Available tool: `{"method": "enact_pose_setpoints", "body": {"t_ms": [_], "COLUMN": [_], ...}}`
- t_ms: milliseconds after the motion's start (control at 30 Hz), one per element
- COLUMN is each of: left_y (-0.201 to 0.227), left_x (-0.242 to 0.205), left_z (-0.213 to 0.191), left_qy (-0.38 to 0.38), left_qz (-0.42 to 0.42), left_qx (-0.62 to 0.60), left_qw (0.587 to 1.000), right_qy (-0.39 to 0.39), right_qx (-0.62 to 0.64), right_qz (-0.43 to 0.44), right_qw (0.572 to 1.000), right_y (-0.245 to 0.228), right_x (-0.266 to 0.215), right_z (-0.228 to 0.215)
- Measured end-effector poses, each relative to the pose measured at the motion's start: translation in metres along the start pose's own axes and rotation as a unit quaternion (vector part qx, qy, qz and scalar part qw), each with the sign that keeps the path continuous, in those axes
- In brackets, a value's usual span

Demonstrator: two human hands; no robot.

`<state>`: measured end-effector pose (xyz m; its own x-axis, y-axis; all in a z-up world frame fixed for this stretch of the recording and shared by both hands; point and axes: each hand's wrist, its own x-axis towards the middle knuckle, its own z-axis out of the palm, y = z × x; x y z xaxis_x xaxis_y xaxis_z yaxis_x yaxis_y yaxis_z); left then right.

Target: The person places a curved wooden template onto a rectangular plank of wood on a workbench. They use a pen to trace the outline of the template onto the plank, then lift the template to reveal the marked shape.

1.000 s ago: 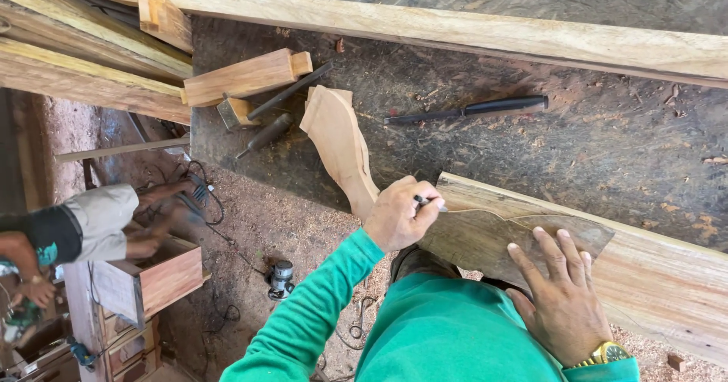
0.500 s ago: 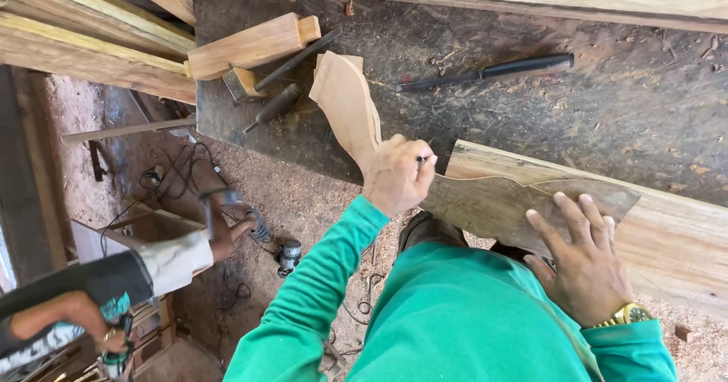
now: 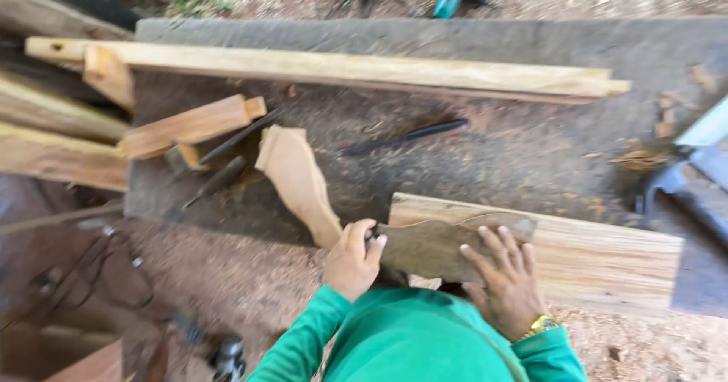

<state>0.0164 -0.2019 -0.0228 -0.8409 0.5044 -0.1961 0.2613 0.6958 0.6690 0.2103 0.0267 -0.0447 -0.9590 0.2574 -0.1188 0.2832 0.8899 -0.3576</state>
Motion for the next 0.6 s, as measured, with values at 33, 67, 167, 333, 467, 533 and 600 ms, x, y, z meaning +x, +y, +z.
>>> {"method": "enact_pose_setpoints", "body": {"t_ms": [33,67,167,333,467,533,600], "left_y": [-0.008,-0.008,-0.007,-0.008,-0.021,-0.024,-0.027], "left_x": [-0.004,-0.001,0.000,0.008,0.007,0.018,0.021], "left_z": [0.004,0.007,0.008,0.005,0.004,0.006,0.007], "left_qy": [-0.027,-0.028,-0.054,-0.090,-0.165,-0.183,-0.190], "left_qz": [-0.034,-0.025,-0.071,-0.100,-0.137,-0.157,-0.164], "left_qx": [0.024,0.017,0.032,0.061,0.067,0.092,0.094], "left_qw": [0.999,0.999,0.995,0.989,0.975,0.966,0.963], "right_qy": [-0.018,-0.013,-0.013,-0.028,-0.057,-0.063,-0.074], "right_qx": [-0.024,-0.033,-0.034,-0.052,-0.030,-0.028,-0.018], "right_qz": [0.012,0.018,0.041,0.063,0.073,0.058,0.057], "right_qw": [0.999,0.999,0.998,0.996,0.995,0.996,0.995], "right_y": [-0.002,-0.004,-0.014,0.001,0.007,0.016,0.014], "right_x": [-0.001,0.002,0.003,-0.011,-0.023,-0.014,-0.008], "right_z": [0.005,0.002,-0.005,0.020,0.023,0.019,0.009]}}
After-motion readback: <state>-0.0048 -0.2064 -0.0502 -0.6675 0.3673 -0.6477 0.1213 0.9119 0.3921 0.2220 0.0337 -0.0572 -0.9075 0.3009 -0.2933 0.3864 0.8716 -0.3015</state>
